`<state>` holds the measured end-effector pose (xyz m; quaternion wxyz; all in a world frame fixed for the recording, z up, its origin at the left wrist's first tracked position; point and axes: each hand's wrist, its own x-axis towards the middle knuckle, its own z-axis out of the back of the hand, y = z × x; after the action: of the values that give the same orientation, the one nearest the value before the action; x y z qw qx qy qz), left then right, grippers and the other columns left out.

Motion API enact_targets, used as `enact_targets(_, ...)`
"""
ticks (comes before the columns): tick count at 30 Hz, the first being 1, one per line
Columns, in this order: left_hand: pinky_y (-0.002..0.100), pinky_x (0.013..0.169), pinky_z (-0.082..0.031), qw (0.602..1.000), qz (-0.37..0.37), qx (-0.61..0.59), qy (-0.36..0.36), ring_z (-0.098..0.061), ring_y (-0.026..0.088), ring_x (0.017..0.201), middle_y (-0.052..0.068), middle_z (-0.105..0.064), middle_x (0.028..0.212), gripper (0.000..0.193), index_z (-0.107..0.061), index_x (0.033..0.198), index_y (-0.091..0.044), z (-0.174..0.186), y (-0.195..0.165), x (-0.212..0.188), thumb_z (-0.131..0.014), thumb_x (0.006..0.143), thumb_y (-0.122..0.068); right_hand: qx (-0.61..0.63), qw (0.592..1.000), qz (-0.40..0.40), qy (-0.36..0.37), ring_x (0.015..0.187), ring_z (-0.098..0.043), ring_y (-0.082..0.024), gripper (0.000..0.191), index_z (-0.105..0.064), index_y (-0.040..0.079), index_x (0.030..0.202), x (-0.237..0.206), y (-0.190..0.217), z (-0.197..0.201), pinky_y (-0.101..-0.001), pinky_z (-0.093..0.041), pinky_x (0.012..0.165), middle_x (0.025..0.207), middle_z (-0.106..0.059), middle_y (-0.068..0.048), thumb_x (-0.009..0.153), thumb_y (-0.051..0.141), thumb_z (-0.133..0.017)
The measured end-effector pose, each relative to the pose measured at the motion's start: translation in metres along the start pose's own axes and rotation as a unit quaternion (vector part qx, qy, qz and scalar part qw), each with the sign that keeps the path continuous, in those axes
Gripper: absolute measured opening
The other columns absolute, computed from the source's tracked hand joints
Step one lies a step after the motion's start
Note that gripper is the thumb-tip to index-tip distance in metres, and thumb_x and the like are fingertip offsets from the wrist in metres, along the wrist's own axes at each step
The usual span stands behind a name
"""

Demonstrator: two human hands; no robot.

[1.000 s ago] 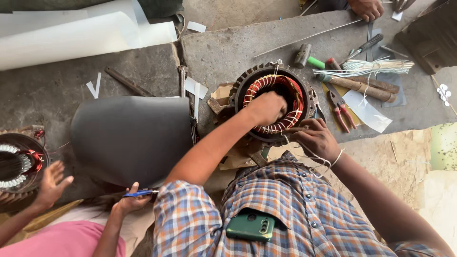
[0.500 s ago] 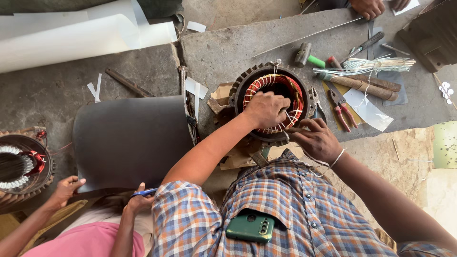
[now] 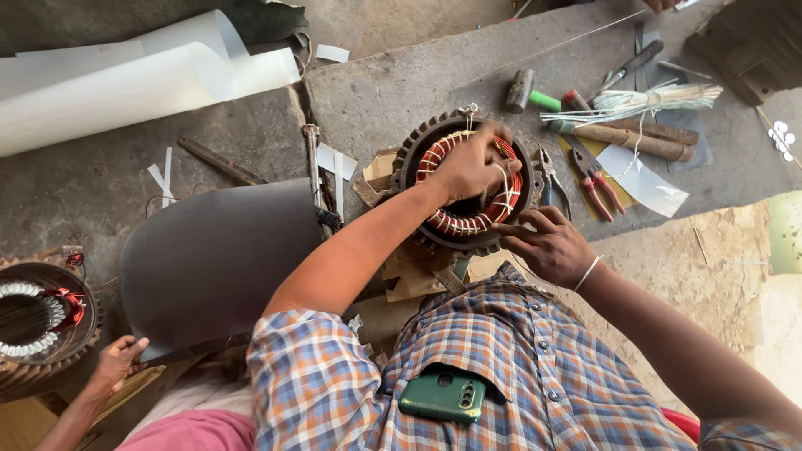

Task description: The person secures copper windings in a motor stator by hand, repeatedly tapping the coils with a hammer to seat them. A coworker is visible nearby handling copper wire and a phone.

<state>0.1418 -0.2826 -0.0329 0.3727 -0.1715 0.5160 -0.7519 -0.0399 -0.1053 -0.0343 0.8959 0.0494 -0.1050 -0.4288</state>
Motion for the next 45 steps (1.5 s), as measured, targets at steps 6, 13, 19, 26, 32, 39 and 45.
enact_targets(6, 0.048, 0.078, -0.055, 0.973, -0.126, 0.110, -0.157, -0.071, 0.023, 0.074, 0.008, -0.075, 0.098, 0.023, -0.065, 0.108, -0.012, 0.041, 0.022, 0.020, -0.075, 0.094, -0.026, 0.008, 1.000, 0.008, -0.007, 0.113, -0.057, -0.022, 0.026, -0.073, 0.017, 0.109, -0.006, -0.003, -0.004, -0.0409, -0.043, 0.102, 0.138, -0.066, 0.007, 0.083, 0.019, -0.069)
enact_targets(13, 0.036, 0.077, -0.060, 0.932, -0.031, 0.362, -0.006, -0.070, 0.020, 0.079, 0.010, -0.068, 0.099, 0.020, -0.071, 0.119, -0.009, 0.143, 0.005, 0.014, -0.052, 0.111, -0.012, -0.027, 1.000, 0.003, 0.004, 0.113, -0.057, -0.022, 0.022, -0.072, 0.019, 0.106, -0.010, -0.001, -0.006, -0.0416, -0.043, 0.101, 0.139, -0.067, 0.008, 0.084, 0.019, -0.072)
enact_targets(19, 0.031, 0.068, -0.061, 0.820, -0.229, 0.523, -0.031, -0.067, 0.018, 0.068, 0.010, -0.065, 0.078, 0.020, -0.069, 0.105, -0.011, 0.129, -0.043, 0.031, -0.051, 0.109, -0.001, 0.089, 0.987, -0.136, -0.016, 0.115, -0.058, -0.024, 0.047, -0.067, 0.016, 0.128, 0.010, 0.000, -0.006, -0.0437, -0.044, 0.102, 0.121, -0.066, 0.003, 0.086, 0.034, -0.077)
enact_targets(26, 0.046, 0.115, -0.047, 0.795, -0.430, 0.428, -0.016, -0.068, 0.015, 0.115, -0.002, -0.063, 0.128, 0.050, -0.052, 0.143, -0.030, -0.024, -0.160, -0.029, -0.058, 0.099, -0.009, 0.284, 0.936, -0.175, -0.113, 0.090, -0.062, -0.020, 0.025, -0.073, 0.009, 0.115, 0.048, -0.011, 0.014, -0.0362, -0.048, 0.083, 0.097, -0.067, -0.003, 0.096, 0.023, -0.066)
enact_targets(32, 0.045, 0.108, -0.045, 0.934, -0.187, 0.089, 0.290, -0.071, 0.025, 0.114, 0.012, -0.059, 0.148, 0.065, -0.044, 0.152, -0.019, -0.011, -0.051, -0.055, -0.067, 0.094, -0.033, 0.492, 0.831, -0.219, -0.140, 0.077, -0.065, -0.017, 0.021, -0.076, 0.004, 0.106, -0.064, 0.001, 0.033, -0.0312, -0.052, 0.071, 0.086, -0.070, -0.008, 0.103, 0.017, -0.059)
enact_targets(39, 0.039, 0.077, -0.057, 0.874, -0.139, 0.466, -0.010, -0.069, 0.023, 0.093, 0.005, -0.069, 0.097, 0.015, -0.073, 0.098, -0.014, -0.030, 0.031, -0.061, -0.065, 0.086, -0.014, 0.841, 0.401, -0.308, -0.190, 0.095, -0.056, -0.022, 0.020, -0.070, 0.001, 0.109, -0.118, -0.079, -0.063, -0.0393, -0.047, 0.089, 0.109, -0.065, -0.010, 0.114, 0.017, -0.060)
enact_targets(45, 0.039, 0.078, -0.055, 0.832, -0.032, 0.552, 0.048, -0.063, 0.025, 0.104, 0.004, -0.067, 0.092, 0.013, -0.073, 0.088, -0.018, -0.053, 0.072, -0.037, -0.063, 0.079, -0.017, 0.266, 0.853, -0.445, -0.063, 0.093, -0.071, -0.037, 0.039, -0.070, 0.004, 0.117, -0.070, -0.202, -0.105, -0.0464, -0.054, 0.083, 0.098, -0.071, -0.023, 0.103, 0.039, -0.058)
